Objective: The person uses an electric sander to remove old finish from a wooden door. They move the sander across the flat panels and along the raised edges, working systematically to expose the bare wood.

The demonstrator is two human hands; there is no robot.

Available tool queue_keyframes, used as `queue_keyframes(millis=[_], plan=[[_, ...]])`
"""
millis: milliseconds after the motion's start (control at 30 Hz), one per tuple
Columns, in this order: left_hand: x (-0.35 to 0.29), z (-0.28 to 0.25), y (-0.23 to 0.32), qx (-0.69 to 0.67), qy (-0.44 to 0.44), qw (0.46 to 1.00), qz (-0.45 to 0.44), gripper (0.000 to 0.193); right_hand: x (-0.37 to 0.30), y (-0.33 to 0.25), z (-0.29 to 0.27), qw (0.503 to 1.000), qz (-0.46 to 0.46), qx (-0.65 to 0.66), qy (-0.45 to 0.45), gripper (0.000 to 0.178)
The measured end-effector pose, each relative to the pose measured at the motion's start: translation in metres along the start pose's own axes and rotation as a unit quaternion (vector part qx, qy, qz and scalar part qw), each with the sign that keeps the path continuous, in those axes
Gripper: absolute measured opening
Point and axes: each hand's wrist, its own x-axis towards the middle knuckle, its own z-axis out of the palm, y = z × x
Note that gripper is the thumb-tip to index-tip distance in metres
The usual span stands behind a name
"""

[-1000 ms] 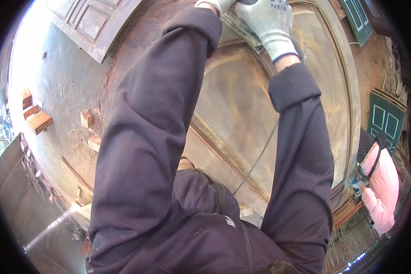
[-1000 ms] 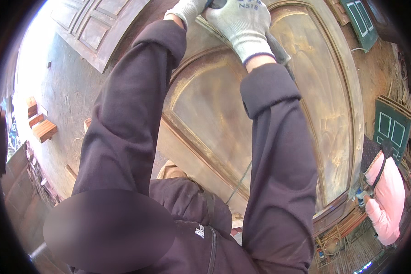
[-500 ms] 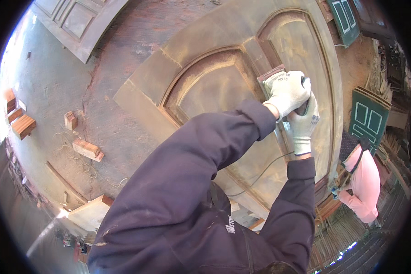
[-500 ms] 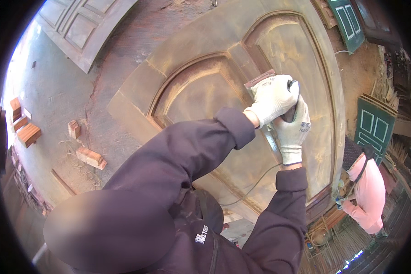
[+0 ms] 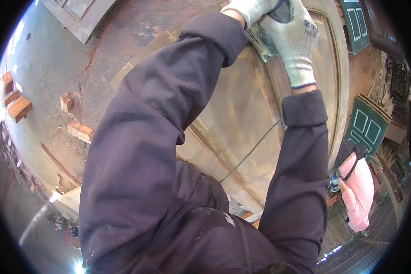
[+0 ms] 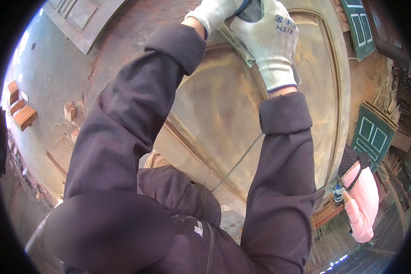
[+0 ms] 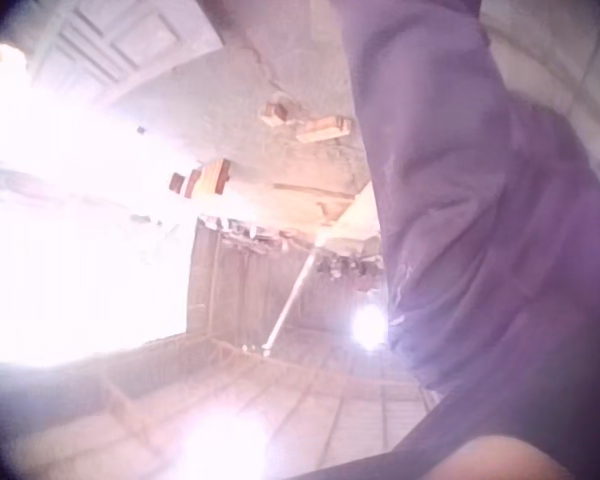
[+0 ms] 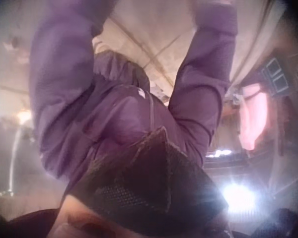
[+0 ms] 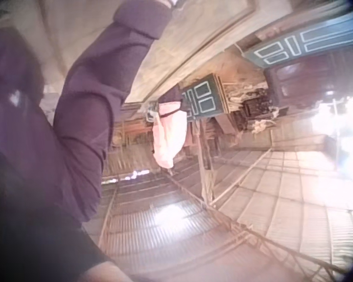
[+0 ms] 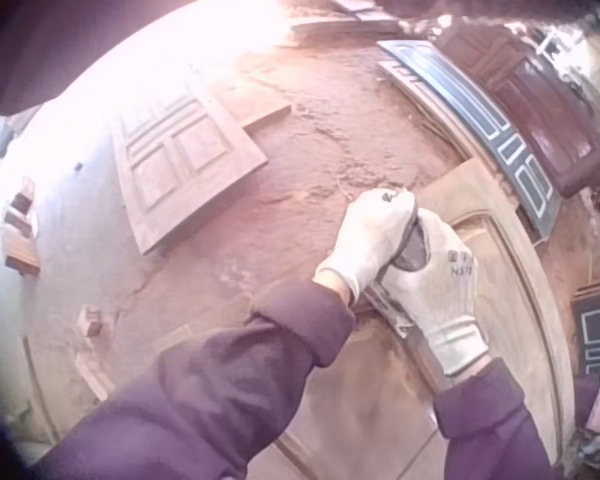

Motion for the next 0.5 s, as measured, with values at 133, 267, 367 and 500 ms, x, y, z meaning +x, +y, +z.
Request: queue_keyframes(millis=[133, 267, 367, 500], plan=[[-0.018, -0.016, 0.078, -0.353, -0.077, 0.875, -0.322, 0.039, -0.047, 0.052, -0.032, 0.999, -0.004, 0.003, -0.044, 0.065], [-0.049, 0.003, 0.147, -0.333, -0.136, 0.843, -0.401, 0.04, -0.104, 0.074, -0.08, 0.992, 0.073, 0.032, -0.096, 0.074], [-0.062, 0.008, 0.183, -0.331, -0.179, 0.831, -0.41, 0.038, -0.131, 0.089, -0.104, 0.988, 0.107, 0.024, -0.108, 0.074], [-0.06, -0.012, 0.167, -0.339, -0.157, 0.815, -0.443, 0.036, -0.113, 0.061, -0.101, 0.985, 0.099, -0.014, -0.141, 0.071]])
